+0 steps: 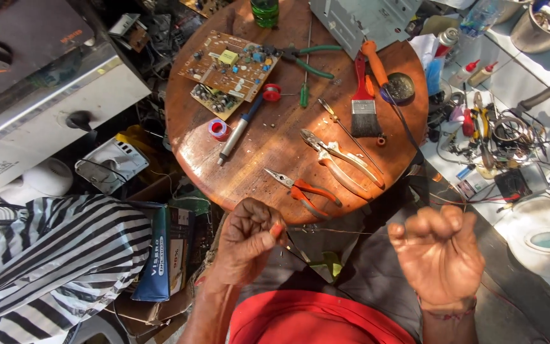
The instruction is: Repairing an electronic device by connecting wires to a small component and using pliers to secure the connection.
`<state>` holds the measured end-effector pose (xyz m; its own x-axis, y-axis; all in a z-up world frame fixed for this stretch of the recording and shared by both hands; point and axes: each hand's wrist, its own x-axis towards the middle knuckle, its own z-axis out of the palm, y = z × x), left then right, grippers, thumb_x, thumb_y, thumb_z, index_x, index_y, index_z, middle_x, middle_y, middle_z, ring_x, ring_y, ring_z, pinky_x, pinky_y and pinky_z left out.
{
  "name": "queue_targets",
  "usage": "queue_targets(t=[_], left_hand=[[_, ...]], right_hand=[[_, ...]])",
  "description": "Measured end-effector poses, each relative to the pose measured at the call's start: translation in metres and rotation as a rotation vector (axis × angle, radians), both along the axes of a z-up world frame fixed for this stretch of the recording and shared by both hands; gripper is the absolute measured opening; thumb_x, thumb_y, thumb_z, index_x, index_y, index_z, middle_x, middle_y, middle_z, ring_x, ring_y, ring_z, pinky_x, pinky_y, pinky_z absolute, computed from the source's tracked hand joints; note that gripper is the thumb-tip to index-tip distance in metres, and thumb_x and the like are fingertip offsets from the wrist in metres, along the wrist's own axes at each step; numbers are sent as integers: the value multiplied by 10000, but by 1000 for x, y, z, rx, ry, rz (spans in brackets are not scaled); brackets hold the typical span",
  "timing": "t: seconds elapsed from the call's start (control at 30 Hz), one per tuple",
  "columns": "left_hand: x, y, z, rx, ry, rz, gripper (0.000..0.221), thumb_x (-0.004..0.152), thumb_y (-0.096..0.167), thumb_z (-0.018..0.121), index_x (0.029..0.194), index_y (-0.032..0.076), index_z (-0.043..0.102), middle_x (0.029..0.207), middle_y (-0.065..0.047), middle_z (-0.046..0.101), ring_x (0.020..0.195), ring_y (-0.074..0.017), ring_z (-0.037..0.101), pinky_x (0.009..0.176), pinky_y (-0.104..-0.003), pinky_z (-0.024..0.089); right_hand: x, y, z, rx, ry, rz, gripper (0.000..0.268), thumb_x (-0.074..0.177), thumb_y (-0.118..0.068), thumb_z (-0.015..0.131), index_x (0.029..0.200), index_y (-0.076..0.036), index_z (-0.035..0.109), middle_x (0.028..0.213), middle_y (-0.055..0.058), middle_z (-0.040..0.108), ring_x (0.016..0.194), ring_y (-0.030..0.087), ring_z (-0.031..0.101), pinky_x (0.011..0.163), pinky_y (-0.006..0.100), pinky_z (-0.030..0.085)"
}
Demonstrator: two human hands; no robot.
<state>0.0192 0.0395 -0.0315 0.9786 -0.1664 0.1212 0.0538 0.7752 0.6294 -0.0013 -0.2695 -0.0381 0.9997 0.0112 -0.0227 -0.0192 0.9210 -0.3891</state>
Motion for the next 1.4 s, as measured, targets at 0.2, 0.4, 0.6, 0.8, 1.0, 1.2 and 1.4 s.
queue_targets(t=[0.2,0.4,0.6,0.8,1.0,1.2,1.4], left_hand=[[12,-14,-12,-191,204,279,252,817,-127,768,1008,-6,657,1050,-195,705,924,-237,709,772,-322,644],[9,-19,-6,521,-86,609,183,867,20,803,968,51,654,1055,-152,702,978,-212,711,862,-326,627],[17,-8,-4,500,-117,728,173,919,-29,746,1040,26,635,1109,-151,686,1011,-209,713,911,-295,652],[5,-12,5,717,-175,580,160,921,24,743,1040,0,638,1083,-175,695,1054,-262,722,982,-351,639],[-15,-39,31,940,-267,428,145,919,134,760,1015,65,676,906,-33,717,809,-136,681,722,-256,552],[-22,-37,45,720,-274,355,149,928,64,748,1013,35,629,1039,-125,714,1024,-248,714,930,-337,586],[-26,-47,35,648,-177,245,246,896,38,780,1083,0,625,1019,-143,734,945,-200,745,825,-276,606]], right_hand=[[-22,32,-13,-249,106,73,240,1022,-315,635,829,-177,599,512,-35,343,456,144,356,716,432,416],[-68,45,-32,-61,128,326,233,1003,-296,652,949,-91,555,510,-53,364,422,125,343,514,376,426],[-27,-2,-59,-77,428,-150,115,1108,-253,566,1089,-145,600,817,-45,542,838,114,596,651,226,471],[-18,13,-15,-1222,163,-822,315,1084,-69,541,1381,-34,442,1353,153,555,1079,196,650,831,205,531],[-7,71,35,-1808,-530,-342,353,956,-270,660,1235,-54,661,1326,145,688,1277,320,653,1125,444,501],[1,84,33,-1540,-540,-196,100,986,-141,633,1039,-57,646,919,99,676,817,207,679,742,296,578],[-5,88,33,-1535,-483,-205,221,1063,-228,472,978,-42,557,877,87,554,778,212,561,727,326,482]])
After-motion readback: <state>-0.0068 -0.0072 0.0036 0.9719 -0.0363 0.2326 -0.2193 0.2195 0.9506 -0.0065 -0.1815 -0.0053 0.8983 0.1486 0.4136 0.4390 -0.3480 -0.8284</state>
